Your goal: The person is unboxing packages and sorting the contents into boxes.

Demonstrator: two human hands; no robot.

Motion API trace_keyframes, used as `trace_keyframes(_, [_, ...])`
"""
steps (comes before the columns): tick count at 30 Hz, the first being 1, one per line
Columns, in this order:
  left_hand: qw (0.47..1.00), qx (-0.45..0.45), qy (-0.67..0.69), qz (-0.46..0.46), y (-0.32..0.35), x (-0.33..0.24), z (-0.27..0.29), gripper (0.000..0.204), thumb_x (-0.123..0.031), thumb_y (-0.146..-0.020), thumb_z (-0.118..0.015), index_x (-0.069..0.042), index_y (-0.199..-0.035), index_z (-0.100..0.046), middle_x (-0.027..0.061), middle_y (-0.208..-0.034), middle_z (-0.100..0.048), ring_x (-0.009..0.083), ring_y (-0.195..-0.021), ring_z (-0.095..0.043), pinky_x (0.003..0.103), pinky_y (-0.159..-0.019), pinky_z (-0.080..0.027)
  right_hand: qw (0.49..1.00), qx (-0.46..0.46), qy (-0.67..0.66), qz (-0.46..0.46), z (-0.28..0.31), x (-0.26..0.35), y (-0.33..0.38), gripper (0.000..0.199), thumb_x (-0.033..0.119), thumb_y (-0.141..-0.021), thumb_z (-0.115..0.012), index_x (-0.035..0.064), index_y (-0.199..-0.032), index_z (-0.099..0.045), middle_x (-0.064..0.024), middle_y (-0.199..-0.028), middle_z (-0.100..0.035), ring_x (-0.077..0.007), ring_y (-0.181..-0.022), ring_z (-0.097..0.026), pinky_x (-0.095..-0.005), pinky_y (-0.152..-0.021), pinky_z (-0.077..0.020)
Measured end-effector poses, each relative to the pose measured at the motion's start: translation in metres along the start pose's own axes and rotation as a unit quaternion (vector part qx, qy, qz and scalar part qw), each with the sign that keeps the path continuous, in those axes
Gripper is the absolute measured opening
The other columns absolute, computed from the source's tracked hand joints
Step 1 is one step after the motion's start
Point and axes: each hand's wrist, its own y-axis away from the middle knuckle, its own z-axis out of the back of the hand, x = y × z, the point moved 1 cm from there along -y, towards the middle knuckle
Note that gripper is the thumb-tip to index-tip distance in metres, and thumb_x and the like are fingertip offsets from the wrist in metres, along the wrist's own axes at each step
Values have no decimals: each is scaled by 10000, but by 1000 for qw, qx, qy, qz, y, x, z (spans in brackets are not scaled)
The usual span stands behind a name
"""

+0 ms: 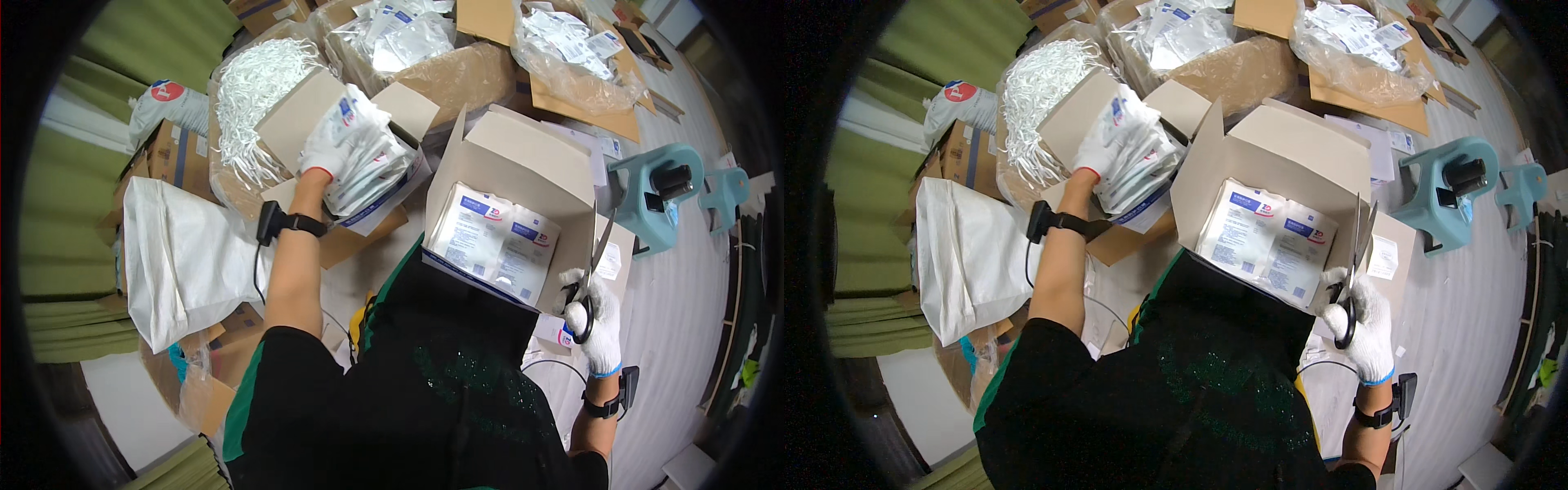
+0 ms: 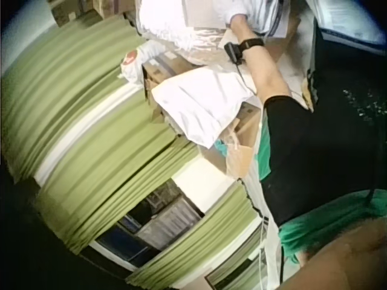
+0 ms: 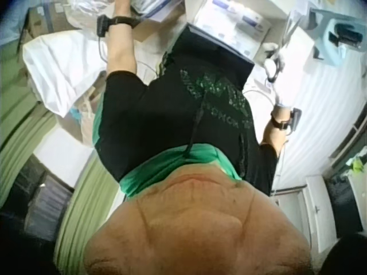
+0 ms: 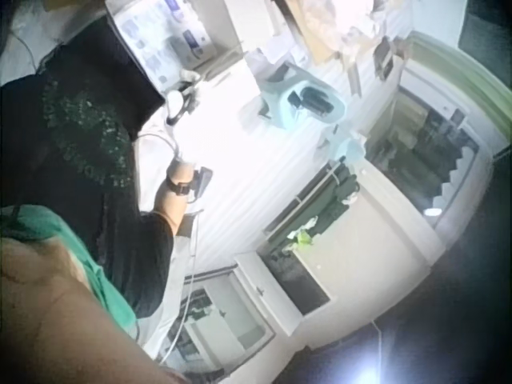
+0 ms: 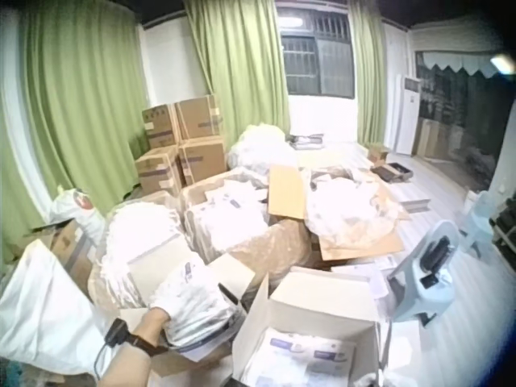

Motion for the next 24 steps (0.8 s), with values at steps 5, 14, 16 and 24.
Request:
trace_keyframes(5, [998, -31, -33, 50, -12, 29, 8, 940, -744, -916, -524, -44, -1537, -443, 206, -1559, -473, 372, -1435, -458, 428, -1184, -367, 1000, 7, -25, -7, -4, 5, 1, 552, 397, -809, -847, 7, -1163, -684, -14, -887, -603, -109, -798, -569, -263, -733, -502])
trace_keyframes(14, [938, -275, 117, -174, 60, -98, 149, 395, -295, -1072, -515, -6, -1278, -689, 219, -1167, -717, 331, -1045, -698, 382, -967, -514, 998, 5, -54, 41, -6, 3, 4, 499, 322, -850, -845, 19, -1200, -659, -23, -929, -636, -107, -848, -603, -276, -806, -514])
trace_keyframes(16, [876, -259, 318, -255, 125, -196, 168, 277, -190, -1042, -570, -14, -1155, -753, 184, -1093, -732, 257, -972, -713, 333, -903, -532, 995, -5, -82, 51, -5, -4, 6, 531, 342, -861, -850, 16, -1225, -642, -42, -935, -655, -115, -867, -625, -284, -816, -525])
trace_keyframes(24, [884, 268, -142, -355, 187, -362, 19, 510, -486, -943, -576, -28, -1059, -767, 222, -938, -750, 366, -873, -739, 439, -855, -579, 986, -16, -133, 96, -6, -22, 12, 489, 276, -884, -836, 11, -1246, -641, -31, -931, -653, -88, -841, -593, -251, -785, -498])
